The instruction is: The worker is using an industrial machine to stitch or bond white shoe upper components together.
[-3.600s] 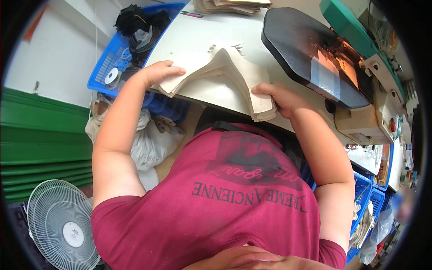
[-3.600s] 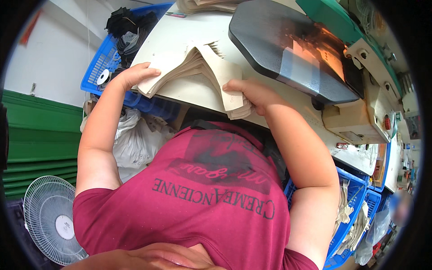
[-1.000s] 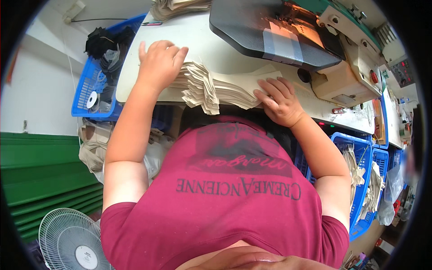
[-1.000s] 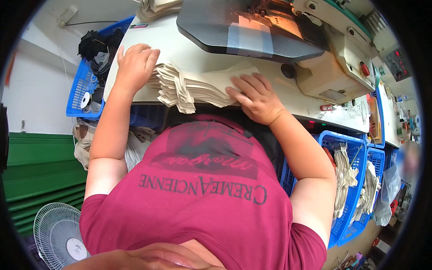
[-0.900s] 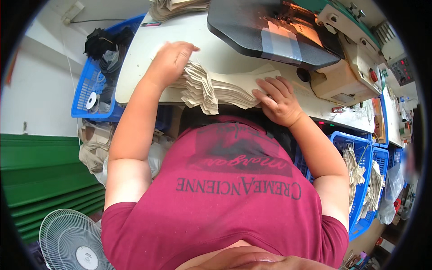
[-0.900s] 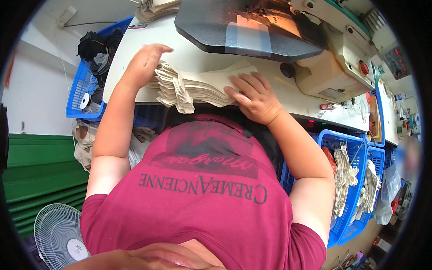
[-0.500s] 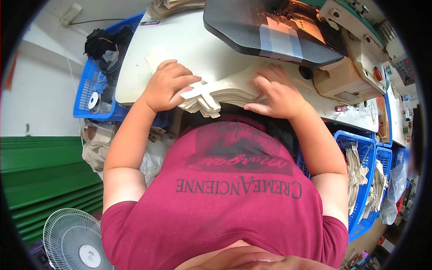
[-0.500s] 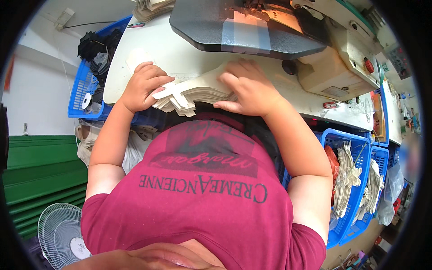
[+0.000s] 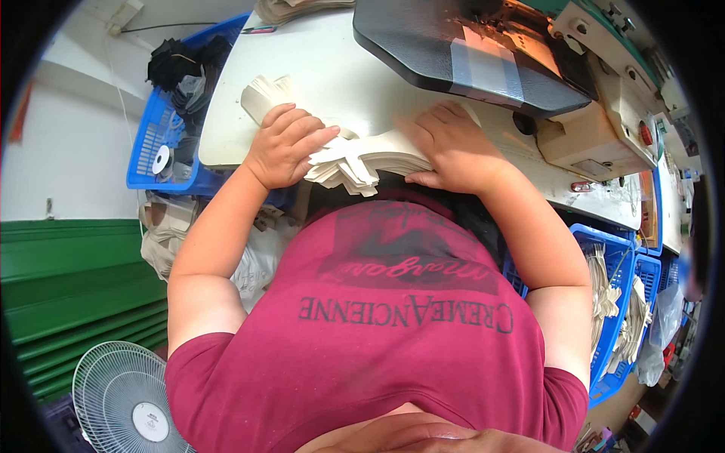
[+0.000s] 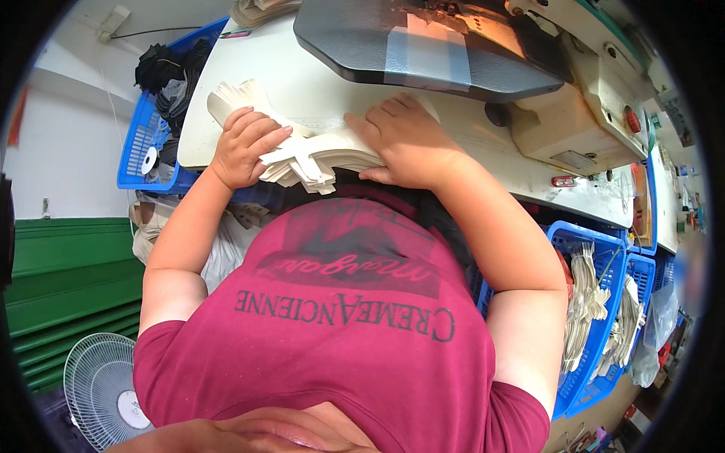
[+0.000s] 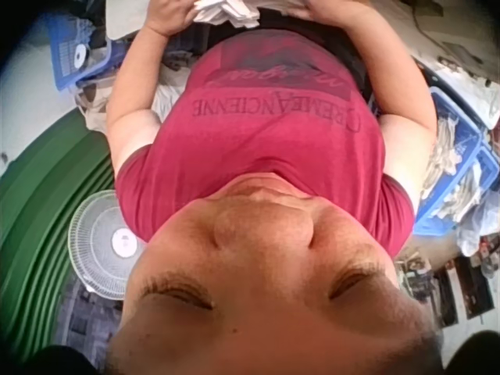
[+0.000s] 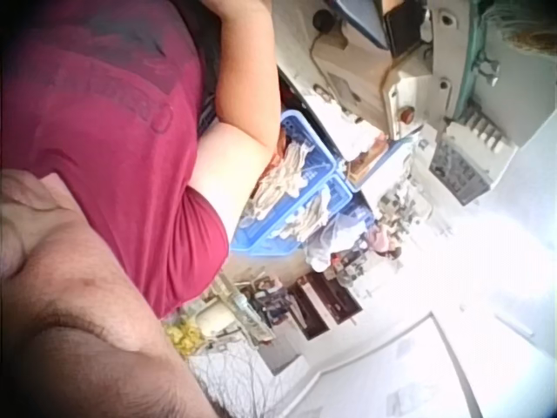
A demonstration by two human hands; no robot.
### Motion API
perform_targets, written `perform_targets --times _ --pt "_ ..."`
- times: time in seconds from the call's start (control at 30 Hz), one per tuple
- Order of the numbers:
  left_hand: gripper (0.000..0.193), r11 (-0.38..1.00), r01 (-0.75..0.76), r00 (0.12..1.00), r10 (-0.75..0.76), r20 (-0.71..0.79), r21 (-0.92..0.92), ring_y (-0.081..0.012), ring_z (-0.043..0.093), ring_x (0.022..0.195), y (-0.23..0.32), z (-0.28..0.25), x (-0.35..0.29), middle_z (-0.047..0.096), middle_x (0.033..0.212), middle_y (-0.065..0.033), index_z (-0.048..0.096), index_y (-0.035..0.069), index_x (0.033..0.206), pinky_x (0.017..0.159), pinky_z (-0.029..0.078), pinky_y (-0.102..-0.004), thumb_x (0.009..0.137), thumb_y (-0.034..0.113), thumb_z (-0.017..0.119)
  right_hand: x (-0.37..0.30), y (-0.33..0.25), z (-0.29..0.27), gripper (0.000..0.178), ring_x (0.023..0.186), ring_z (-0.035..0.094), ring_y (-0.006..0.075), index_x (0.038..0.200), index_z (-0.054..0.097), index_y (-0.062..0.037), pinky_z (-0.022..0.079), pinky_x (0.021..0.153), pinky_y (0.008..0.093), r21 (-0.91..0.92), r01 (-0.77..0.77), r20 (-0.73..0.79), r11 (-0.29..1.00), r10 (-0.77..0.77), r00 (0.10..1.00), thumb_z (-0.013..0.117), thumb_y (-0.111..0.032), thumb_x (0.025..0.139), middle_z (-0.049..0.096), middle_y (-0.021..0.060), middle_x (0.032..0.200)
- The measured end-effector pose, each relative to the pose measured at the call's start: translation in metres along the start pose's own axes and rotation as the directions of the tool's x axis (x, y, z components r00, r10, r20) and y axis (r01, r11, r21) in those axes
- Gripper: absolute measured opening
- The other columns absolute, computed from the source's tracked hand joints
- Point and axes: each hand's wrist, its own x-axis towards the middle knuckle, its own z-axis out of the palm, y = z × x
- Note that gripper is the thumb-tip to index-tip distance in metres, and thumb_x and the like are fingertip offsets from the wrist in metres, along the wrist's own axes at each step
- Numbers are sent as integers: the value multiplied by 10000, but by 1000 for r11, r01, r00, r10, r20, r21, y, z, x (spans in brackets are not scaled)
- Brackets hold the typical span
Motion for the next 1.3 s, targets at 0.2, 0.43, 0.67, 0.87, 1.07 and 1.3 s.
perform_targets --times 0.2,0.43,0.67,0.87,1.07,1.3 --pt "524 982 38 976 3 219 -183 -289 579 1166 -11 -27 25 644 1177 -77 635 155 1284 1126 346 -490 800 355 619 3 5 -3 876 1104 559 336 1363 506 -55 406 1024 469 -5 29 66 1000 -29 997 863 -381 632 606 120 1125" --pt "561 995 66 960 -42 278 -78 -299 574 1172 -22 -17 34 651 1165 -65 645 145 1185 1171 329 -499 646 123 799 3 5 -1 793 1082 569 334 1311 538 -54 428 987 461 0 55 44 998 -55 998 853 -361 651 611 117 1099" --pt "513 992 68 949 -32 314 -104 -265 601 1068 -27 -14 35 644 1008 -28 649 152 1097 1153 357 -492 617 74 810 0 6 0 769 1057 579 336 1299 544 -46 439 970 457 -27 62 43 998 -61 997 842 -372 669 617 117 1076" --pt "627 990 84 945 -44 323 -111 -260 586 1138 -21 -17 32 647 1087 -28 651 170 1183 1173 341 -496 589 48 811 -5 2 -11 878 1181 530 375 1378 512 -54 386 1053 505 20 6 -9 1000 -6 1000 829 -477 676 588 172 1225" --pt "736 990 137 943 -123 308 -23 -256 473 1358 -11 -18 29 578 1362 -34 606 195 1305 1198 310 -485 617 62 831 -53 7 -5 845 1238 515 394 1355 561 -48 375 1085 514 27 -120 -304 992 122 945 827 -493 688 569 189 1331" --pt "833 963 263 926 -267 266 53 -258 414 1408 0 -21 22 497 1460 -20 515 267 1422 1200 283 -492 670 100 829 -73 13 0 832 1209 529 401 1326 590 -39 420 1039 479 167 -233 -391 958 282 876 864 -470 668 571 188 1332"
